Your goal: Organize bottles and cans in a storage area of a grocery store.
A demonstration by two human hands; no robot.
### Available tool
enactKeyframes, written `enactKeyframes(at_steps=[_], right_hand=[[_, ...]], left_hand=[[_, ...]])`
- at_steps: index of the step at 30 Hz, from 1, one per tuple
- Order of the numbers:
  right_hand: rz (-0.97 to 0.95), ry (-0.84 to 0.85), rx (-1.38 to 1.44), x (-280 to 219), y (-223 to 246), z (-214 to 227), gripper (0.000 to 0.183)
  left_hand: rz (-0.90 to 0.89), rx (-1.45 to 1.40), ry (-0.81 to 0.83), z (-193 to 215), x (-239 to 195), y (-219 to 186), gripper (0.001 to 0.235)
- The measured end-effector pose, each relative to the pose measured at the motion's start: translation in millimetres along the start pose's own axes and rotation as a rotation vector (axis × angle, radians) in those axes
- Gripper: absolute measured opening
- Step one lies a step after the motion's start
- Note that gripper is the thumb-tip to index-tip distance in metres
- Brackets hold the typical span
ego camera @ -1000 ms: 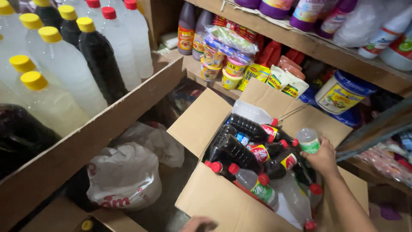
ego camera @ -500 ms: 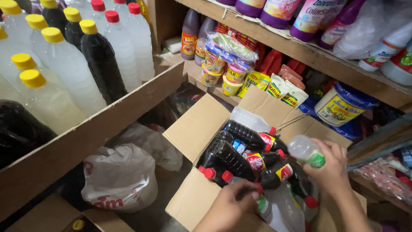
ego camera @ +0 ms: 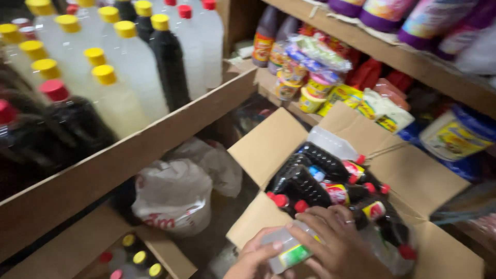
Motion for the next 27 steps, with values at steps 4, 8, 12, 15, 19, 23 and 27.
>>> enactKeyframes(at_steps=[4, 8, 12, 15, 19, 23, 27], right_hand=[[-0.139, -0.172, 0.406, 15, -1, 31, 0.079], [-0.651, -0.166, 0.598, -5, -30, -14, 0.075], [-0.75, 0.063, 0.861, -33, -23, -111, 0.071], [-0.551, -0.018, 1.184, -8, 4, -117, 0.052], [-0.55, -0.102, 1.144, 11, 17, -117, 0.027], [-0.695, 0.155, 1.809, 14, 33, -141, 0.05], [-0.633, 0.18, 1.84, 45, 54, -129, 0.055]], left_hand=[[-0.026, -0.056, -0.279, 68, -37, 20, 0.056], [-0.121, -0.154, -0.316, 83, -78, 23, 0.062], [-0.103, -0.271, -0.401, 112, -98, 38, 0.07], [0.012, -0.449, -0.42, 133, -107, 72, 0.059], [-0.333, -0.116, -0.823, 203, -128, 116, 0.033], [-0.142, -0.319, -0.892, 219, -130, 133, 0.035], [-0.064, -0.622, -0.668, 143, -140, 62, 0.049]])
Point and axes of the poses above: each hand's wrist, its own x-axis towards the middle knuckle, its own z-axis out of the back of the hand, y = z × x, the point moved 6 cm from there along x, towards the middle knuckle, and after that the axes turned 4 degrees about -z, right-handed, at the moved point
